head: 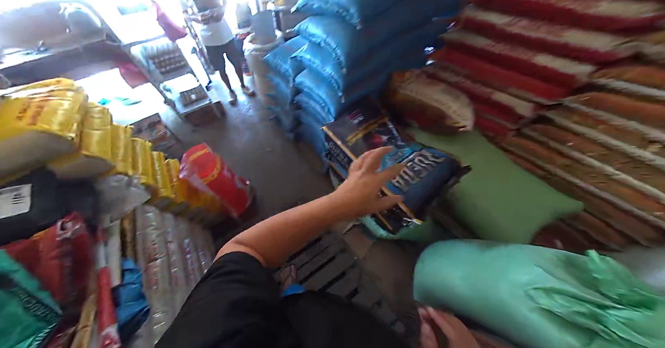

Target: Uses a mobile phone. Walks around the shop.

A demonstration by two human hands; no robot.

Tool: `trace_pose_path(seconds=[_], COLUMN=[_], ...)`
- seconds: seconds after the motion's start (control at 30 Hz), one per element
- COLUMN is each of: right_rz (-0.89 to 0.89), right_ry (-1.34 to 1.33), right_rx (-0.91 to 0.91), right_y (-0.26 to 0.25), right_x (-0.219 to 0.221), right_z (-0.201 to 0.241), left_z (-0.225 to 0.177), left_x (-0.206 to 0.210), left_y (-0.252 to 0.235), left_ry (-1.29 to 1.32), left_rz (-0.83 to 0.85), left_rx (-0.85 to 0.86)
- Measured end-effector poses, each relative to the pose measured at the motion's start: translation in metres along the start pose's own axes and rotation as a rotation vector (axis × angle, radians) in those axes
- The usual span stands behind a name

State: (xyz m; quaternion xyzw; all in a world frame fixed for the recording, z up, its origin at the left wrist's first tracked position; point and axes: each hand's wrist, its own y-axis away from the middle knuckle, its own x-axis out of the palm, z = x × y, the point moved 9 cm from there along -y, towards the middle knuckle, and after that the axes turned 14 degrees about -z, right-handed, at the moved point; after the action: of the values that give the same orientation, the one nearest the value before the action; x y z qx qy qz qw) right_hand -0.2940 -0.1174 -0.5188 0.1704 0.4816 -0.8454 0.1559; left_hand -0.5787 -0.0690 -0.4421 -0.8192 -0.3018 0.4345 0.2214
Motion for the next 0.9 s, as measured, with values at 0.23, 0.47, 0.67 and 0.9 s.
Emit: trace_pose_path(seconds=[0.23,0.47,0.67,0.9], right_rz=[0.653,1.356,1.571,1.669], right_ry=[-0.202,-0.195,-0.120,-0.128], right_rx=[0.125,0.191,0.217,0.054], right_y=[-0.026,-0.018,-0.050,-0.132], right_x=[0.280,0.451,0.554,0.732], right_z=[0.007,0.009,-0.056,-0.126], left_z=[0.259,0.363,0.471,0.610], left_x=[-0.117,-0.228,-0.234,-0.236], left_y=[0.223,0.225,0.181,0.147], left_ry=[-0.291,-0.433,-0.407,-0.422], left_rz=[0.260,0.082,-0.025,0.038], left_rx=[-0.966,-1.137,-1.209,-1.449])
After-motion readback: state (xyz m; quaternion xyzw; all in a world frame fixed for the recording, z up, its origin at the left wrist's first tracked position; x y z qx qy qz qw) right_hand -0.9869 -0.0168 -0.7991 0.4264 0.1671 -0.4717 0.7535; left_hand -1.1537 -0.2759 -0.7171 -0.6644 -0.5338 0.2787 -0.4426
